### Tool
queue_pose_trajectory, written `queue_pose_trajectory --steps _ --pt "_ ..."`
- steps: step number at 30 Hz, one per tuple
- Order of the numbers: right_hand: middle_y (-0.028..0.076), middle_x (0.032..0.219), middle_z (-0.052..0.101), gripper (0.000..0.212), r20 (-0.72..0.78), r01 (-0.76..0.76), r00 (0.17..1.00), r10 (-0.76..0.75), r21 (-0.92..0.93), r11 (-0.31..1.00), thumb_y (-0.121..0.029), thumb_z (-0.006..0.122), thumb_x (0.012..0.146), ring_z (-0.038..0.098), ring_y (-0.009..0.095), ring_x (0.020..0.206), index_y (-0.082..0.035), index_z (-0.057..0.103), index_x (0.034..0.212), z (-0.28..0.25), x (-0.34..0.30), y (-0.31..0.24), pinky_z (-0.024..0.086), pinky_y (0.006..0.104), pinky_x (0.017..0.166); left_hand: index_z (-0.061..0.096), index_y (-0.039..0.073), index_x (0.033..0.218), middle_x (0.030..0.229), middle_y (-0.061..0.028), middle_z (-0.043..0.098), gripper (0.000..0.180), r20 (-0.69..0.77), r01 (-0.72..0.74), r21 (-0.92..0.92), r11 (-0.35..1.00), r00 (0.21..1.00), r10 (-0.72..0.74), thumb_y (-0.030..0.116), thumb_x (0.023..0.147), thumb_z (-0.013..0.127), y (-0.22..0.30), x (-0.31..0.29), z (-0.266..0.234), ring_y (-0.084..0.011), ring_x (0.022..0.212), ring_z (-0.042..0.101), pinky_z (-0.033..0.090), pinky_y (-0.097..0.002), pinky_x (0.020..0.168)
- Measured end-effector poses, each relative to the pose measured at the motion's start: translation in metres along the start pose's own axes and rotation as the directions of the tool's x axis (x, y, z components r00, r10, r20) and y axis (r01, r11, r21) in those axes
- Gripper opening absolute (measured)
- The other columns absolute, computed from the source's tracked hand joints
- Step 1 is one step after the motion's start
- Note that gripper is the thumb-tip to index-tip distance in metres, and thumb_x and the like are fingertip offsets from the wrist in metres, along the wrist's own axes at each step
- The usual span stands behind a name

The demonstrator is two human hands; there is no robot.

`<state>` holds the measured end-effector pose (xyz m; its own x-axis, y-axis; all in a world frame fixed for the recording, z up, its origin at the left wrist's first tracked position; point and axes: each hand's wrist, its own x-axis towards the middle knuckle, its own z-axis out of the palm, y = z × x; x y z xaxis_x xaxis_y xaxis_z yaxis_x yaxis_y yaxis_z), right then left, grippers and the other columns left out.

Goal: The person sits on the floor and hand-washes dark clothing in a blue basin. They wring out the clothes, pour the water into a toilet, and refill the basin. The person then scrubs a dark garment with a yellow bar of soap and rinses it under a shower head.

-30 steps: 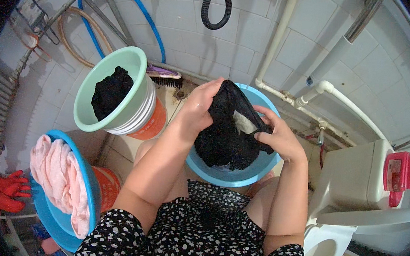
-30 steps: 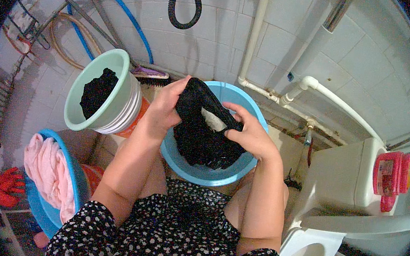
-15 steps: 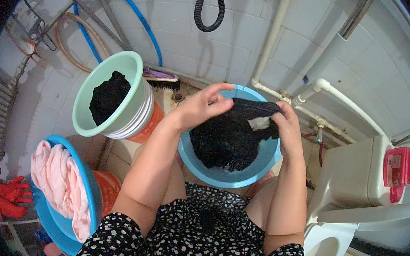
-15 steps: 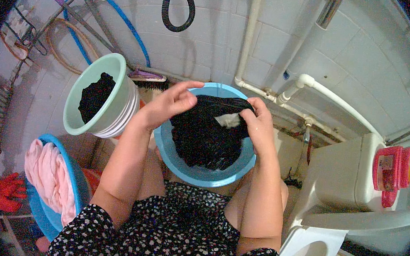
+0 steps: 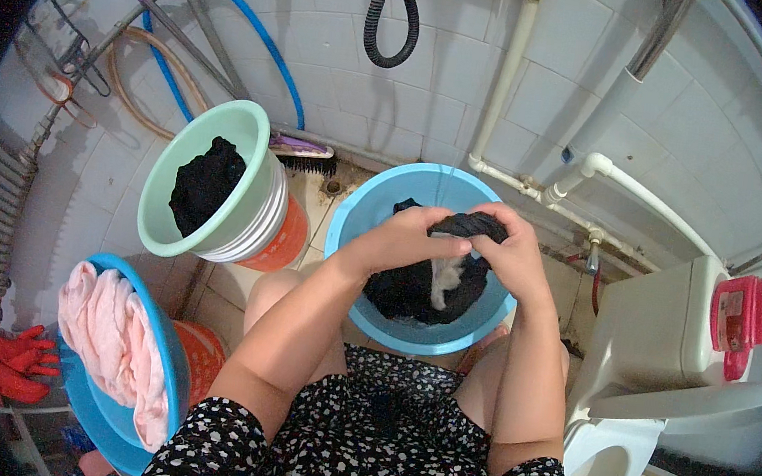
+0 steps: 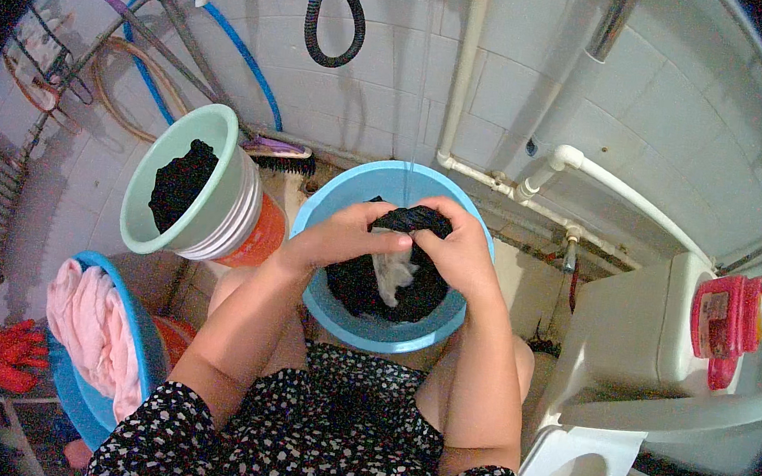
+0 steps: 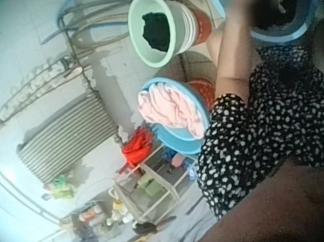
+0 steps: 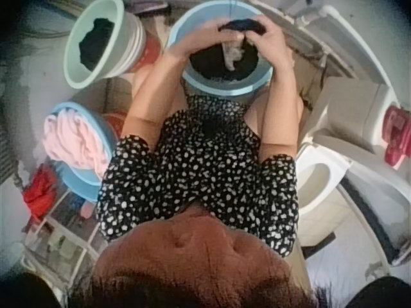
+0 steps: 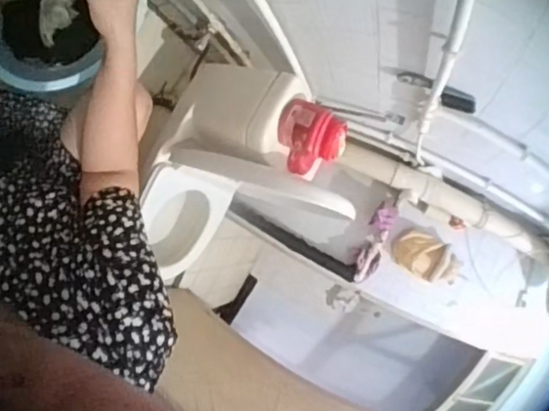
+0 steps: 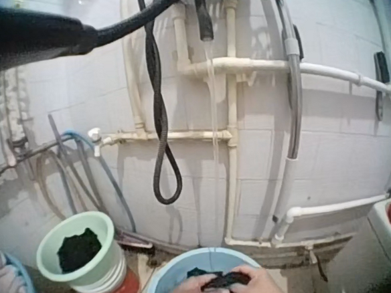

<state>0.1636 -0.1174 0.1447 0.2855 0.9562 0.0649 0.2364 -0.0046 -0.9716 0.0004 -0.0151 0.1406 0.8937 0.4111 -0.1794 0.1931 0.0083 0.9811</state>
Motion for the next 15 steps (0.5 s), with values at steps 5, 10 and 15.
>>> queue_pose_trajectory --steps 5,10,15 --pt "0.006 0.095 0.059 0.043 -0.006 -0.055 0.998 0.055 -0.022 0.998 -0.017 0.073 0.072 0.055 0.017 0.094 -0.007 0.061 0.112 -0.006 -0.001 0.001 0.044 0.0301 0.085 0.06 0.002 0.109 0.094 -0.0027 0.063 0.029 -0.008 0.004 -0.436 0.9 1.0 -0.008 0.019 0.086 0.06 0.005 -0.004 -0.001 -0.0107 0.087 0.059 0.047 -0.0265 0.077" --pt "0.008 0.101 0.058 0.04 -0.204 0.028 0.978 -0.037 -0.046 0.999 -0.019 0.07 0.078 0.054 0.016 0.093 -0.006 0.059 0.114 -0.007 0.008 0.028 0.043 0.0303 0.086 0.056 0.003 0.114 0.102 -0.0072 0.064 0.032 -0.02 -0.054 -0.739 0.672 0.998 0.059 0.025 0.09 0.05 0.002 -0.005 -0.002 -0.0187 0.09 0.062 0.051 -0.0341 0.078" --pt "0.002 0.1 0.057 0.036 0.072 0.054 0.995 -0.069 0.196 0.979 -0.023 0.061 0.088 0.052 0.01 0.09 -0.006 0.053 0.119 0.002 -0.004 0.011 0.043 0.0261 0.084 0.054 0.003 0.115 0.106 -0.0103 0.063 0.034 -0.087 -0.123 -0.785 0.608 0.992 0.088 0.028 0.093 0.045 0.006 -0.007 0.001 -0.0219 0.094 0.062 0.049 -0.0375 0.084"
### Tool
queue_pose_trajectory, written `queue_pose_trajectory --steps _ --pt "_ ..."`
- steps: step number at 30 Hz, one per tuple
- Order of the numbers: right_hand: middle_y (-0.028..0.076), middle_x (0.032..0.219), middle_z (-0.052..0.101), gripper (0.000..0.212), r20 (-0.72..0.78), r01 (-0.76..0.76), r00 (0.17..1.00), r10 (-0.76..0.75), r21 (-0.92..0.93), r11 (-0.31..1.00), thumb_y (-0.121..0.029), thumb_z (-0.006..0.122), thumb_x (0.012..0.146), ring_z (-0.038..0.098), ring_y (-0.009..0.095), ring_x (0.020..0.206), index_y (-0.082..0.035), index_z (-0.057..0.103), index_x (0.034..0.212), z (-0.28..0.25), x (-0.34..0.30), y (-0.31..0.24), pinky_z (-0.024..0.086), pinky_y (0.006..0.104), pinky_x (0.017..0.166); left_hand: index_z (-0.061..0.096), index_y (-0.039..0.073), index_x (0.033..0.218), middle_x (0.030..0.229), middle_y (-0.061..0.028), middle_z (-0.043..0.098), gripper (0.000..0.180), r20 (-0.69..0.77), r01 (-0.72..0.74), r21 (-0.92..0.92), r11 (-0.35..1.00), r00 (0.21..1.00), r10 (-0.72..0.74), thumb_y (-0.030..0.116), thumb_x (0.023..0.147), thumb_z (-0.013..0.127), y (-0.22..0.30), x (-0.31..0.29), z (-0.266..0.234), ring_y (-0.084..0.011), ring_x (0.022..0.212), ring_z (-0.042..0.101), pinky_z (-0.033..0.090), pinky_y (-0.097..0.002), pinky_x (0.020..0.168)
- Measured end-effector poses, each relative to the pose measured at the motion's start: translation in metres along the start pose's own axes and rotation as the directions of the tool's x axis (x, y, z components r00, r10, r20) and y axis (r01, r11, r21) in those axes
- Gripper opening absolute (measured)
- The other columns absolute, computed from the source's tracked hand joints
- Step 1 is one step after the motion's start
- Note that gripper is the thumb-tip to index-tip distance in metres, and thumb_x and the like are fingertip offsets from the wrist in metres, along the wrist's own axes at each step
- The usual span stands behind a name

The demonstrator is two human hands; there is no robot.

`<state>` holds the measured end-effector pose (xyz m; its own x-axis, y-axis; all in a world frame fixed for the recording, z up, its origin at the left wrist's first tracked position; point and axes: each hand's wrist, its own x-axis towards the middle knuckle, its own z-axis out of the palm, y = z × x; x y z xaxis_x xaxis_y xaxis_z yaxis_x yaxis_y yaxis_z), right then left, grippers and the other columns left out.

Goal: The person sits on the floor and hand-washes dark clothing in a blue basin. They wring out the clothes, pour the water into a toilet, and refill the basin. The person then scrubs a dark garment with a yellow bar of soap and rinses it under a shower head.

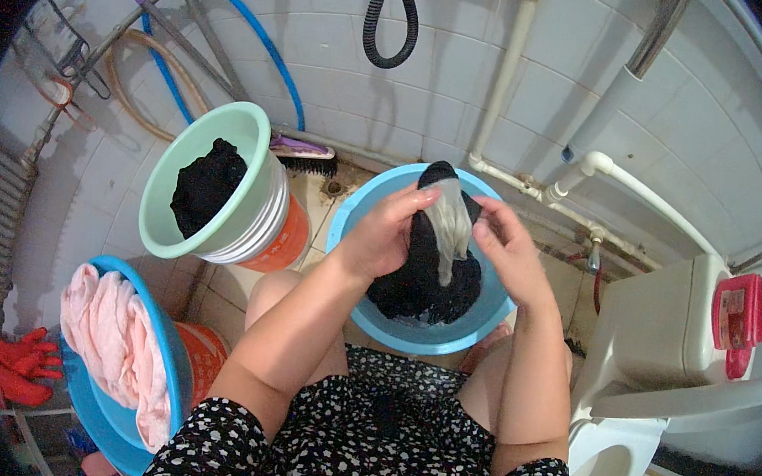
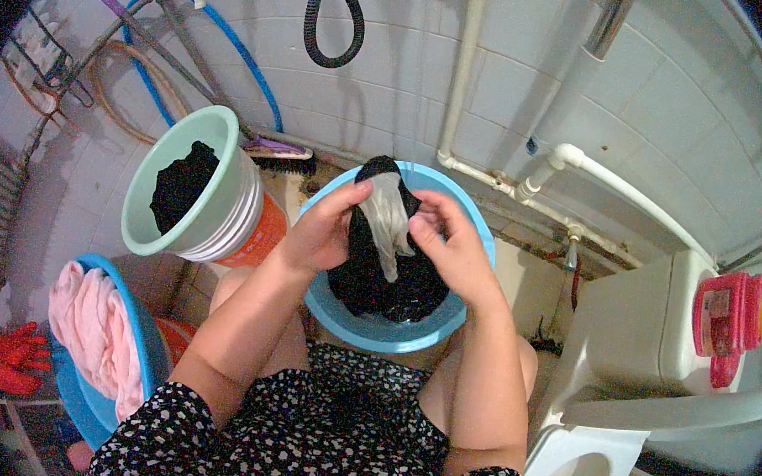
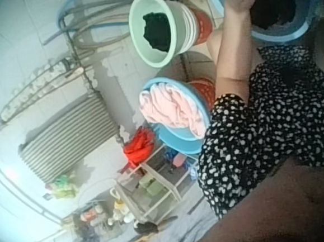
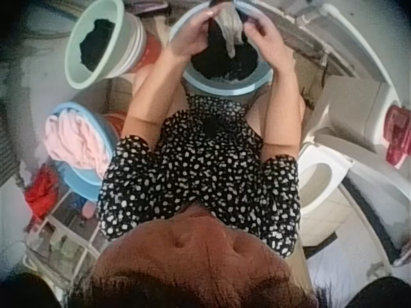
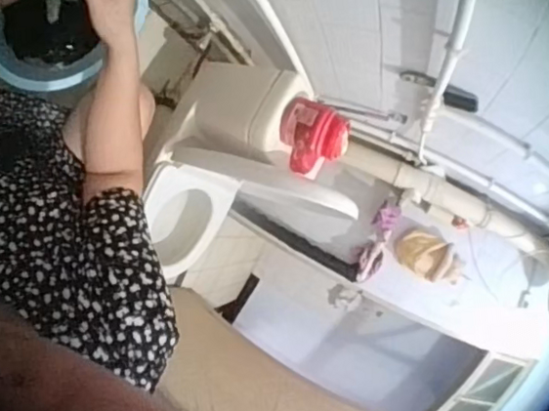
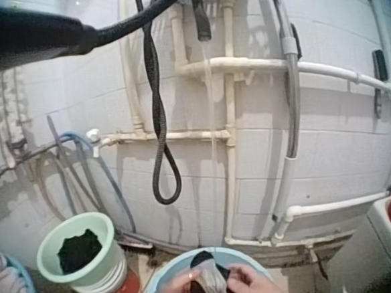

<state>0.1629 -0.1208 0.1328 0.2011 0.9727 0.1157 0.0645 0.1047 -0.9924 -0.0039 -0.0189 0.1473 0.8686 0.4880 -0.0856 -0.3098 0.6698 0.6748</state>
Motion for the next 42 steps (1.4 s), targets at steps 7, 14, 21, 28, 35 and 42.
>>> queue_pose_trajectory --steps 7,14,21,28,35,42 --pt "0.001 0.089 0.06 0.03 0.071 -0.184 0.981 0.183 0.01 0.983 -0.026 0.061 0.089 0.053 0.01 0.084 -0.001 0.059 0.106 0.004 -0.001 -0.002 0.044 0.025 0.078 0.052 0.002 0.113 0.101 -0.0089 0.062 0.029 -0.075 -0.195 0.31 0.931 0.971 0.228 0.02 0.09 0.05 0.004 0.001 0.005 -0.0179 0.091 0.061 0.047 -0.0312 0.082" --pt "0.003 0.087 0.063 0.023 -0.204 -0.274 0.942 0.266 -0.01 0.962 -0.019 0.066 0.084 0.056 0.01 0.079 0.0 0.061 0.096 -0.011 0.007 0.007 0.046 0.0251 0.072 0.049 0.002 0.108 0.091 -0.006 0.059 0.028 -0.307 -0.08 0.448 0.89 0.922 0.237 0.018 0.087 0.059 0.022 -0.007 0.002 -0.0109 0.069 0.058 0.046 -0.023 0.057" --pt "0.01 0.115 0.053 0.056 -0.122 -0.286 0.936 0.331 0.289 0.914 -0.039 0.061 0.087 0.05 0.019 0.107 -0.002 0.043 0.126 0.021 -0.001 0.002 0.04 0.0332 0.092 0.046 0.004 0.12 0.099 -0.006 0.056 0.039 -0.118 -0.033 0.755 0.655 0.975 0.186 0.014 0.085 0.062 -0.01 -0.001 -0.001 -0.0117 0.078 0.058 0.05 -0.0271 0.066" --pt "0.005 0.108 0.058 0.047 0.212 -0.368 0.926 0.313 0.312 0.876 -0.021 0.067 0.082 0.055 0.016 0.097 -0.004 0.05 0.121 0.027 0.001 -0.007 0.044 0.032 0.088 0.06 0.0 0.105 0.107 -0.0156 0.059 0.029 0.278 -0.269 0.96 -0.072 0.943 0.182 0.008 0.077 0.058 0.01 -0.012 0.005 -0.0311 0.094 0.06 0.048 -0.0341 0.081" --pt "0.011 0.111 0.059 0.051 0.161 -0.276 0.96 0.231 0.696 0.662 0.002 0.058 0.071 0.058 0.023 0.101 0.001 0.048 0.121 0.008 0.001 -0.013 0.045 0.035 0.092 0.055 0.002 0.111 0.101 -0.006 0.061 0.027 0.12 -0.216 0.801 0.559 0.972 0.204 0.0 0.084 0.054 0.02 -0.003 -0.006 -0.0118 0.091 0.058 0.048 -0.0278 0.082" --pt "0.011 0.106 0.061 0.045 0.093 -0.213 0.972 0.214 0.727 0.652 0.004 0.053 0.07 0.06 0.021 0.096 0.001 0.05 0.115 0.005 0.002 -0.017 0.049 0.0334 0.086 0.048 0.003 0.12 0.102 -0.0054 0.06 0.038 0.106 -0.161 0.856 0.492 0.985 0.138 0.005 0.085 0.062 0.004 -0.004 -0.011 -0.0104 0.091 0.058 0.047 -0.0262 0.08"
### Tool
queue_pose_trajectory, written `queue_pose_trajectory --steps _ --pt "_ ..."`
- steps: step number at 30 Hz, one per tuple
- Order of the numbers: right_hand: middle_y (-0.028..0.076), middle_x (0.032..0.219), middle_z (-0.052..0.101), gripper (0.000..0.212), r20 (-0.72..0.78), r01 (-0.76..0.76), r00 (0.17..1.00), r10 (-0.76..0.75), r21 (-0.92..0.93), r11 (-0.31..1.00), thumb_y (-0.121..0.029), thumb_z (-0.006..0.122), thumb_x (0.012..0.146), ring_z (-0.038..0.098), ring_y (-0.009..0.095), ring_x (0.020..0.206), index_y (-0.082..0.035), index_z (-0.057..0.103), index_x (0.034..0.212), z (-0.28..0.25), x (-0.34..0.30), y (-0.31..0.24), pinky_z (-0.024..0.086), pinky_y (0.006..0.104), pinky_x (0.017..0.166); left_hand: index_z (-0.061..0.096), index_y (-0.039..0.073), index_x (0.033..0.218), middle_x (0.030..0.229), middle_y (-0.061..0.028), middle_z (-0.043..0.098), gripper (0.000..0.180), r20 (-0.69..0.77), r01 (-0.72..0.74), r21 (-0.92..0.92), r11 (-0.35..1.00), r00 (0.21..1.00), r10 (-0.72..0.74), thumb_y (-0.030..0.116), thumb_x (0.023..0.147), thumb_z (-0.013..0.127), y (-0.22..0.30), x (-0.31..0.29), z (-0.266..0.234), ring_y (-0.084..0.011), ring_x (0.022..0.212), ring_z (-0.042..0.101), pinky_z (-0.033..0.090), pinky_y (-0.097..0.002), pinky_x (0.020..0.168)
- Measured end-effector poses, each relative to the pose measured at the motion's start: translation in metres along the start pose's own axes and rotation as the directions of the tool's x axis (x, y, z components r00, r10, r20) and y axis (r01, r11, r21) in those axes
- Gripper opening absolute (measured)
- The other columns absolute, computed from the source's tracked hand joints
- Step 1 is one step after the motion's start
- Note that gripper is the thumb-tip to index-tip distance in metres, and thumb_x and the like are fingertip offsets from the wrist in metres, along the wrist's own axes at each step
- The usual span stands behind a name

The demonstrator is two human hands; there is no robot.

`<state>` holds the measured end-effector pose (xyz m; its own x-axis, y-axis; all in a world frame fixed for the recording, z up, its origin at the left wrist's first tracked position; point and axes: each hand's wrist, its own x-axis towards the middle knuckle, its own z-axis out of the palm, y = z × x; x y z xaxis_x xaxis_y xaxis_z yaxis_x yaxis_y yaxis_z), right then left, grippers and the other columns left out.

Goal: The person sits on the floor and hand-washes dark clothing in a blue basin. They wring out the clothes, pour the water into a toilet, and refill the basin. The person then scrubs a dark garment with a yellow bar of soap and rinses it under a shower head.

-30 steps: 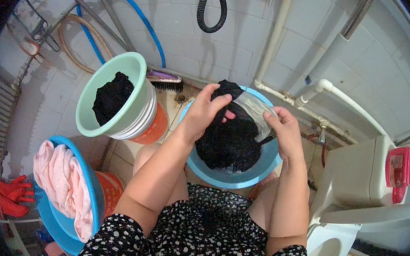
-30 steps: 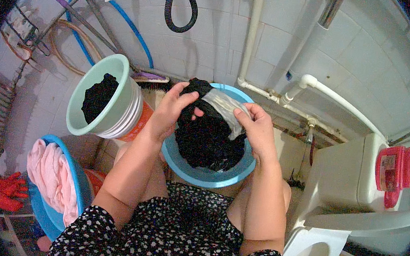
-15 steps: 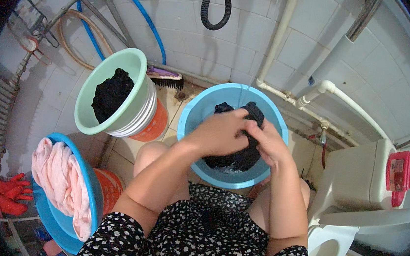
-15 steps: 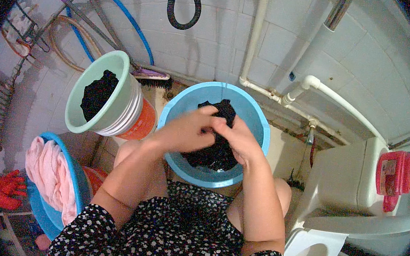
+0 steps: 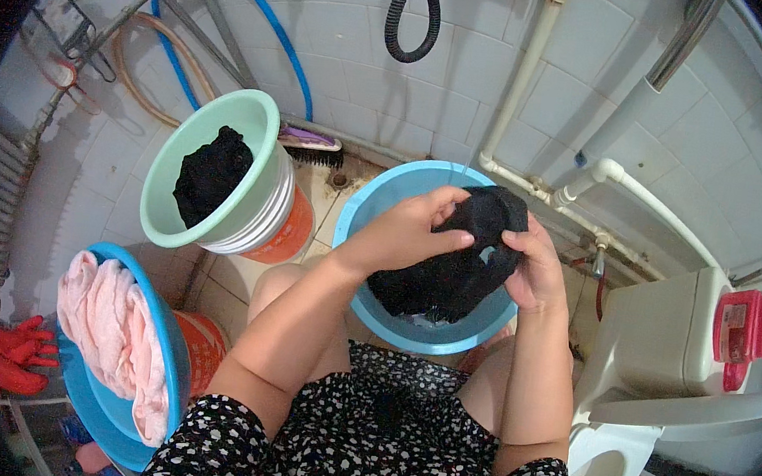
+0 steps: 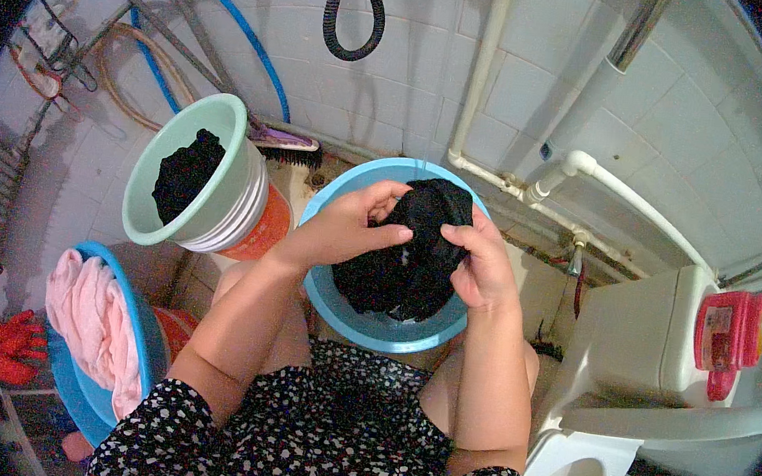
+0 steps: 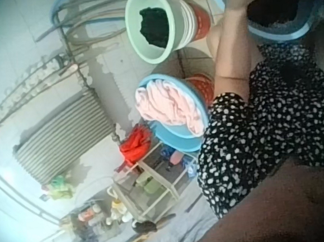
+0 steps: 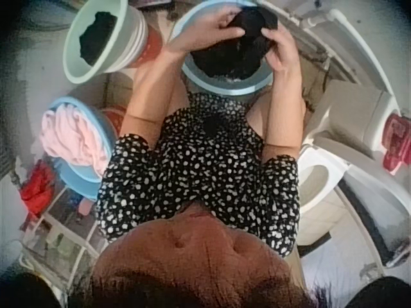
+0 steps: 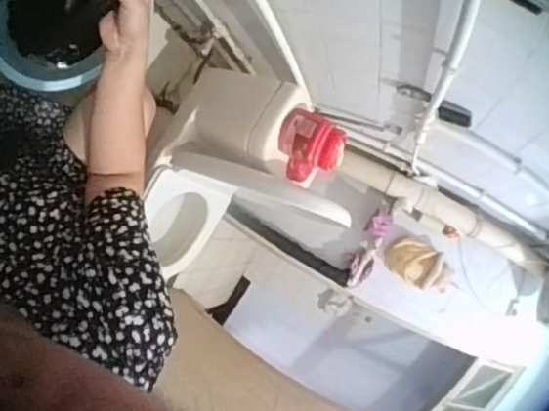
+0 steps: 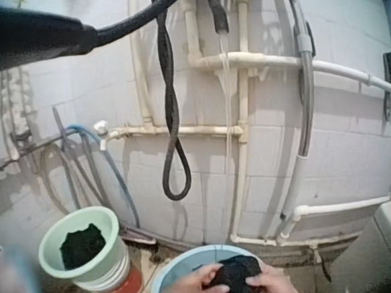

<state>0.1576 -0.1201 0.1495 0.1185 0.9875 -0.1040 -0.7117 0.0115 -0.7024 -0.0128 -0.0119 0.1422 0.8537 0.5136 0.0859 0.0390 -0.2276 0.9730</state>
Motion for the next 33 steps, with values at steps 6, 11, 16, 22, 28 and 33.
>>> queue_pose_trajectory --steps 6,11,16,22,28,33 --pt "0.003 0.086 0.063 0.027 -0.271 0.164 0.908 -0.32 -0.473 0.866 0.006 0.052 0.074 0.058 0.012 0.075 0.0 0.055 0.1 -0.019 0.011 -0.004 0.046 0.0257 0.07 0.063 0.001 0.098 0.083 -0.0003 0.062 0.019 -0.292 -0.027 0.214 0.976 0.952 0.09 0.016 0.087 0.06 0.027 -0.002 -0.022 -0.0078 0.078 0.055 0.045 -0.0233 0.071" --pt "0.003 0.074 0.058 0.013 -0.421 -0.029 0.721 -0.55 -0.811 0.584 -0.005 0.045 0.087 0.052 0.009 0.063 -0.004 0.056 0.094 -0.069 0.021 -0.014 0.042 0.0226 0.055 0.056 0.007 0.102 0.081 0.0003 0.057 0.015 -0.485 -0.225 -0.52 0.824 0.872 -0.068 0.018 0.092 0.054 0.044 -0.01 -0.049 -0.0049 0.064 0.049 0.036 -0.0169 0.047" --pt "0.007 0.084 0.063 0.014 -0.429 -0.061 0.772 -0.47 -0.785 0.617 -0.003 0.045 0.088 0.059 0.013 0.072 -0.003 0.055 0.098 -0.087 0.021 -0.013 0.049 0.0261 0.061 0.052 0.01 0.107 0.088 -0.0014 0.057 0.019 -0.345 -0.062 -0.672 0.738 0.908 -0.238 0.021 0.091 0.054 0.036 -0.003 -0.047 -0.0072 0.073 0.052 0.037 -0.0186 0.049" --pt "0.008 0.101 0.062 0.026 0.056 0.08 0.997 -0.058 -0.764 0.641 0.001 0.054 0.084 0.059 0.015 0.092 -0.001 0.055 0.11 -0.026 0.015 0.046 0.047 0.0276 0.082 0.042 0.002 0.128 0.109 -0.0093 0.059 0.044 -0.085 -0.041 -0.657 0.753 0.996 -0.019 0.023 0.091 0.053 0.035 -0.006 -0.032 -0.0136 0.092 0.058 0.049 -0.0253 0.072" --pt "0.016 0.108 0.058 0.045 0.243 0.26 0.965 -0.095 -0.921 0.289 -0.009 0.062 0.08 0.059 0.026 0.099 -0.002 0.047 0.122 0.009 0.011 0.056 0.047 0.035 0.083 0.025 0.004 0.14 0.134 -0.0193 0.044 0.059 -0.124 -0.176 -0.739 0.65 0.984 0.126 0.016 0.089 0.053 0.048 -0.007 -0.021 -0.0266 0.119 0.049 0.041 -0.04 0.099" --pt "0.014 0.078 0.062 0.028 0.124 0.117 0.99 0.062 -0.987 0.11 -0.017 0.064 0.08 0.063 0.03 0.076 0.0 0.052 0.098 0.002 0.013 0.055 0.049 0.0394 0.068 0.02 0.008 0.142 0.134 -0.0187 0.043 0.066 -0.13 -0.193 -0.678 0.71 0.981 0.142 0.009 0.086 0.055 0.044 -0.007 -0.025 -0.0268 0.12 0.048 0.039 -0.0401 0.101"
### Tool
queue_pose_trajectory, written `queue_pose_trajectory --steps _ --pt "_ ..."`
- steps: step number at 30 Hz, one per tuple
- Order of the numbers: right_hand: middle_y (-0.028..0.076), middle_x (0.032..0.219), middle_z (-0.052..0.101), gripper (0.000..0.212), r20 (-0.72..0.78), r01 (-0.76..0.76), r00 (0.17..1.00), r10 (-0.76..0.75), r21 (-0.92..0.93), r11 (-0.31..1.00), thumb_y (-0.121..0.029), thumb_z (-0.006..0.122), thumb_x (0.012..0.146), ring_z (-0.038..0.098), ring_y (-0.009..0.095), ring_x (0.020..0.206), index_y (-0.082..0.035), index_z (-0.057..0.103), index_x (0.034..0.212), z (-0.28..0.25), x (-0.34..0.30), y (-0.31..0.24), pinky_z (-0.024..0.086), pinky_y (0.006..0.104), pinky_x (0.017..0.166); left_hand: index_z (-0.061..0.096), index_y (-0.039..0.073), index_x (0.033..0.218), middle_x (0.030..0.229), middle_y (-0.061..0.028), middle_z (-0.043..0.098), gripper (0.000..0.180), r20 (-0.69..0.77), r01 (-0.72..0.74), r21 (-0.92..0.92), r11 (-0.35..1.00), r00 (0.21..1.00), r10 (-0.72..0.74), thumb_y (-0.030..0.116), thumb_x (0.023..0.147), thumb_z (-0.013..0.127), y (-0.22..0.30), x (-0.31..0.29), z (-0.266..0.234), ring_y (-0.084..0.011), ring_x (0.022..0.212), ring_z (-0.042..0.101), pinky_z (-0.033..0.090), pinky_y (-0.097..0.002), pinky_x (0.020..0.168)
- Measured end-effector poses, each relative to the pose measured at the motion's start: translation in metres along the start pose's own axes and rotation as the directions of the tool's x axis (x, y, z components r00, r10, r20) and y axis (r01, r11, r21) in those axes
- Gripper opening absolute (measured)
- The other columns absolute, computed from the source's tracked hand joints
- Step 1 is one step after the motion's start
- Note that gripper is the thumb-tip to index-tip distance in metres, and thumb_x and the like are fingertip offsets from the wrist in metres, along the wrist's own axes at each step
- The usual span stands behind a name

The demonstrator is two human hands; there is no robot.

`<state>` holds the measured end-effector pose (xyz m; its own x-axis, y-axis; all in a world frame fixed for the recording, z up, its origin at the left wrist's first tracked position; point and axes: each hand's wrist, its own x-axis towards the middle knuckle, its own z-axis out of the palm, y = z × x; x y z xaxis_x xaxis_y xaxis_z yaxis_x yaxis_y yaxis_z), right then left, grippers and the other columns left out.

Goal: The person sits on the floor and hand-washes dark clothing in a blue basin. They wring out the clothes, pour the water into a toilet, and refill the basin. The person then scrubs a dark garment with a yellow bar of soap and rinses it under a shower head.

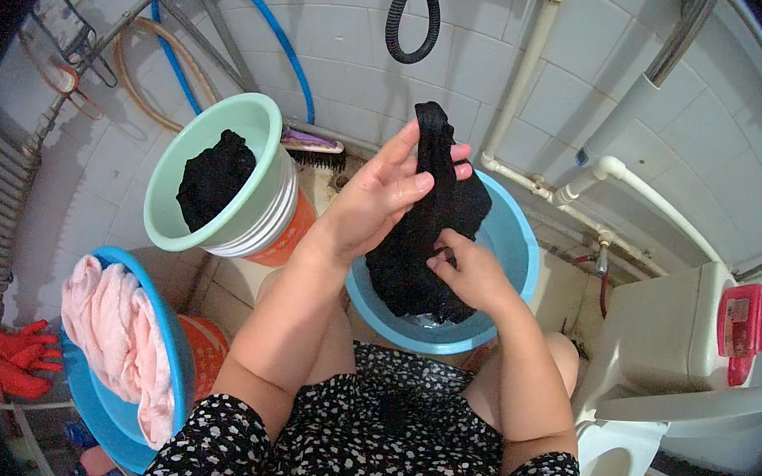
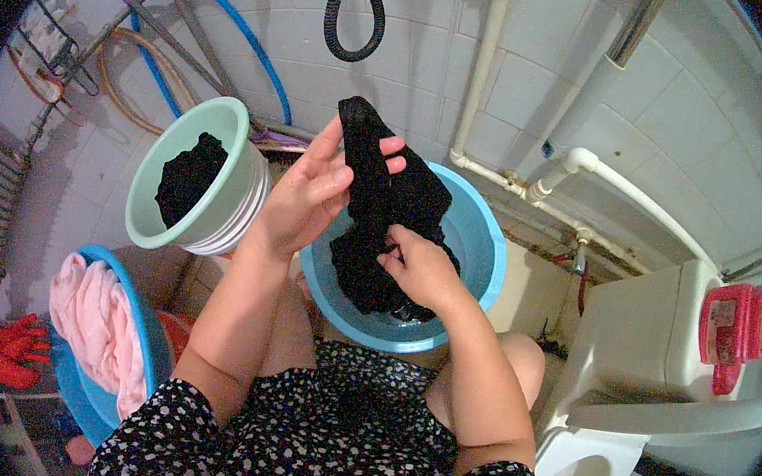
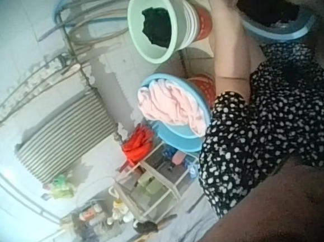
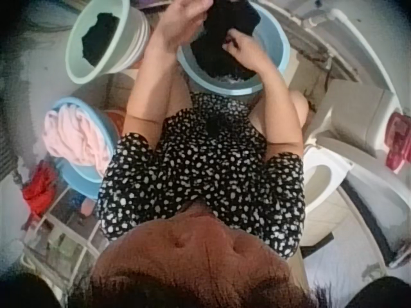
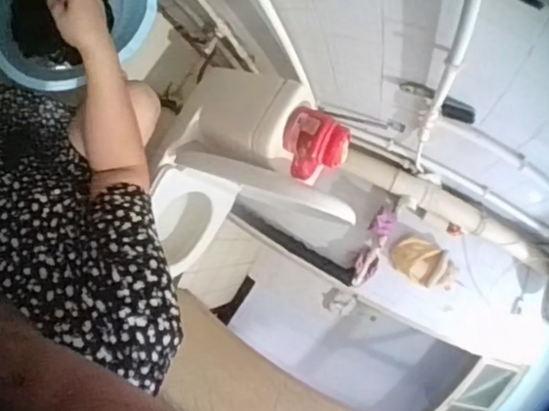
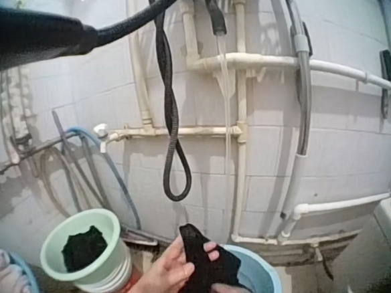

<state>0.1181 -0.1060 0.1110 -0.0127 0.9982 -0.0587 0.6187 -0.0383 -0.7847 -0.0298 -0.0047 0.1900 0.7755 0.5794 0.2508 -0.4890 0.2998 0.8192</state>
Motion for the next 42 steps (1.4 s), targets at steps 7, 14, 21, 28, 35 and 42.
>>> queue_pose_trajectory --steps 7,14,21,28,35,42 --pt "0.011 0.065 0.057 0.028 0.066 -0.065 0.996 0.058 0.1 0.993 -0.024 0.068 0.078 0.057 0.025 0.06 -0.002 0.051 0.076 0.01 -0.002 -0.013 0.044 0.0355 0.057 0.01 0.012 0.146 0.137 -0.0213 0.039 0.075 0.021 0.048 0.138 0.989 0.998 -0.051 0.007 0.086 0.055 -0.004 0.004 -0.007 -0.0303 0.118 0.05 0.043 -0.0409 0.096" --pt "0.016 0.08 0.06 0.024 -0.173 -0.158 0.979 0.111 -0.287 0.945 -0.029 0.057 0.086 0.06 0.035 0.077 -0.006 0.063 0.086 -0.034 -0.02 0.007 0.047 0.0441 0.069 0.011 0.004 0.144 0.135 -0.0224 0.041 0.07 -0.167 -0.097 0.608 0.788 0.955 0.246 0.003 0.088 0.052 -0.014 0.01 -0.046 -0.0277 0.111 0.054 0.043 -0.0349 0.093" --pt "0.015 0.087 0.061 0.023 -0.49 -0.192 0.866 -0.096 -0.505 0.842 -0.024 0.06 0.083 0.059 0.033 0.079 -0.003 0.066 0.086 -0.07 -0.03 -0.024 0.047 0.0407 0.075 0.022 -0.01 0.137 0.118 -0.0242 0.056 0.068 -0.389 0.171 0.776 0.607 0.888 0.248 0.015 0.087 0.06 -0.001 0.008 -0.048 -0.0218 0.108 0.055 0.041 -0.0299 0.092" --pt "-0.002 0.074 0.056 0.013 -0.553 -0.068 0.787 0.273 0.362 0.93 -0.012 0.067 0.081 0.049 0.006 0.065 -0.002 0.061 0.088 -0.07 -0.023 -0.007 0.042 0.0234 0.06 0.046 -0.006 0.122 0.104 -0.0144 0.062 0.042 -0.394 -0.038 0.597 0.801 0.856 0.334 0.016 0.088 0.058 -0.002 0.013 -0.061 -0.0166 0.094 0.058 0.044 -0.0282 0.085" --pt "0.0 0.086 0.056 0.032 -0.431 0.126 0.856 0.286 0.71 0.693 0.0 0.068 0.076 0.051 0.009 0.078 -0.005 0.052 0.104 -0.058 -0.017 0.008 0.042 0.0225 0.069 0.058 0.002 0.105 0.095 -0.0051 0.061 0.021 -0.265 0.141 0.956 0.257 0.791 0.551 0.017 0.091 0.055 0.001 0.004 -0.062 -0.0124 0.085 0.055 0.043 -0.0234 0.078" --pt "0.004 0.081 0.056 0.03 -0.496 -0.116 0.864 0.087 -0.028 0.993 -0.001 0.065 0.076 0.056 0.014 0.08 -0.005 0.059 0.104 -0.049 -0.017 0.035 0.045 0.027 0.075 0.056 0.003 0.102 0.085 -0.0004 0.057 0.017 -0.519 -0.085 0.451 0.888 0.785 0.339 0.018 0.094 0.052 0.002 0.012 -0.05 -0.0085 0.079 0.052 0.043 -0.0234 0.073"
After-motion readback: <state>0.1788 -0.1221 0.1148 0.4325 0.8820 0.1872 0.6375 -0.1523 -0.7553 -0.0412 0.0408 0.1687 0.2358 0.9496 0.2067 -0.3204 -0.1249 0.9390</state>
